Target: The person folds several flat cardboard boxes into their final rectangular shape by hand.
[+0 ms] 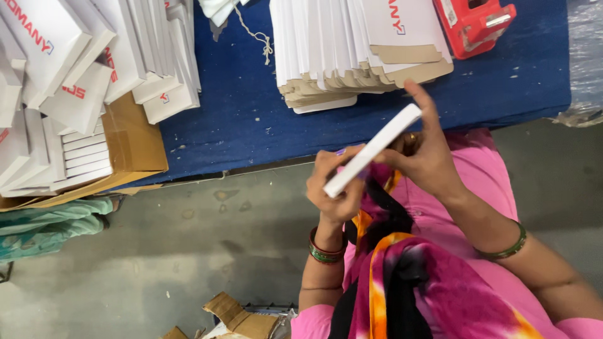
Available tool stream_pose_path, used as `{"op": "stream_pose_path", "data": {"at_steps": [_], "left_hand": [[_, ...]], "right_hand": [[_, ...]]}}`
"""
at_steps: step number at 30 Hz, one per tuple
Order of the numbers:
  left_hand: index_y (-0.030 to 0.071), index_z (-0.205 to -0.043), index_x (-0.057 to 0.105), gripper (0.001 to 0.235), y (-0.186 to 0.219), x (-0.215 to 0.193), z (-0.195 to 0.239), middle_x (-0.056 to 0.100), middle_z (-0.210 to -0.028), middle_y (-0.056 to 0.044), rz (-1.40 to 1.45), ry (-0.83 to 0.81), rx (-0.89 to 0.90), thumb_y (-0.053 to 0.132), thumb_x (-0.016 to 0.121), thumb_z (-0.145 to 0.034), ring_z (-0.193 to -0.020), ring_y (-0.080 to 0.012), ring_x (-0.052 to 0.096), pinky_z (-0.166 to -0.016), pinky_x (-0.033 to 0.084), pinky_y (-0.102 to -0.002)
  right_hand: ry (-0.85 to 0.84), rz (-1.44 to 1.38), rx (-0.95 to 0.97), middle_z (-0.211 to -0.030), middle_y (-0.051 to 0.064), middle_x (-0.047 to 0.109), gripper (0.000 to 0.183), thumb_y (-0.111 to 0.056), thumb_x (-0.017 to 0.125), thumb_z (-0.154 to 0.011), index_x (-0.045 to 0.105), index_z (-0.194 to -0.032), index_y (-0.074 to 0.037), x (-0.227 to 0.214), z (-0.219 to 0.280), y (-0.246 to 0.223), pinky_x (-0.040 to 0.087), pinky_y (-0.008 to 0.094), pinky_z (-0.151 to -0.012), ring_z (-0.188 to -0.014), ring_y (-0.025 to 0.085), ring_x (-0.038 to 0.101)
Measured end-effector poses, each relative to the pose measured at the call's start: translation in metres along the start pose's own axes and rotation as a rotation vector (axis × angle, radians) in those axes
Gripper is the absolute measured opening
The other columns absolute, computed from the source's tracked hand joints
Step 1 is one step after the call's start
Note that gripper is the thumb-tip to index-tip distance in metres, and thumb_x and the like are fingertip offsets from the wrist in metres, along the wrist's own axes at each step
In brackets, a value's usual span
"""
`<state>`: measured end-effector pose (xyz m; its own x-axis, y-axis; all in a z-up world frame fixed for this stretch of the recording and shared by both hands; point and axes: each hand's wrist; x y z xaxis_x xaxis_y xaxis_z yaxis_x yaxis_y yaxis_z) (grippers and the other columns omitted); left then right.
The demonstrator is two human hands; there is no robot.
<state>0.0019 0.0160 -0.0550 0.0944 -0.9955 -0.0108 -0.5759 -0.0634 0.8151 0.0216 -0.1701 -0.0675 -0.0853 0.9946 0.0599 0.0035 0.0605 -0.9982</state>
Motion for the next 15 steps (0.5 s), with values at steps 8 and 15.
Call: {"op": "stream_pose_path", "data": {"at_steps": [8, 15], "left_hand": [[0.000, -0.143, 0.050, 0.053, -0.030, -0.024, 0.008, 0.070, -0.120, -0.017, 0.353, -0.149, -0.529, 0.003, 0.073, -0.095, -0.108, -0.0203, 0.066, -0.098, 0.053, -0.032], [0.009, -0.152, 0.042, 0.060, -0.072, -0.070, 0.026, 0.067, -0.123, -0.010, 0.390, 0.058, -0.500, 0.029, 0.064, -0.099, -0.109, -0.0155, 0.064, -0.098, 0.052, -0.029]], "right_hand": [[-0.210, 0.922, 0.410, -0.084, 0.016, 0.075, 0.041, -0.039, 0.081, -0.081, 0.079, -0.107, -0.008, -0.037, 0.016, 0.019, 0.052, 0.037, -0.068, -0.072, 0.026, 0.068], [-0.238, 0.403, 0.368, -0.094, 0.012, 0.081, 0.043, -0.034, 0.076, -0.085, 0.075, -0.111, 0.000, -0.047, -0.009, 0.022, 0.059, 0.035, -0.074, -0.083, 0.016, 0.074]]}}
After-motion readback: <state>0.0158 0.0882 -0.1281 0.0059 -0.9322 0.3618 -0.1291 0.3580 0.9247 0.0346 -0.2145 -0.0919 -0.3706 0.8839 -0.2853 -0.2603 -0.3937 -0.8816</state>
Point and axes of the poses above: each hand's wrist, its own z-axis away from the middle knuckle, its own x-axis out of the palm, y = z × x
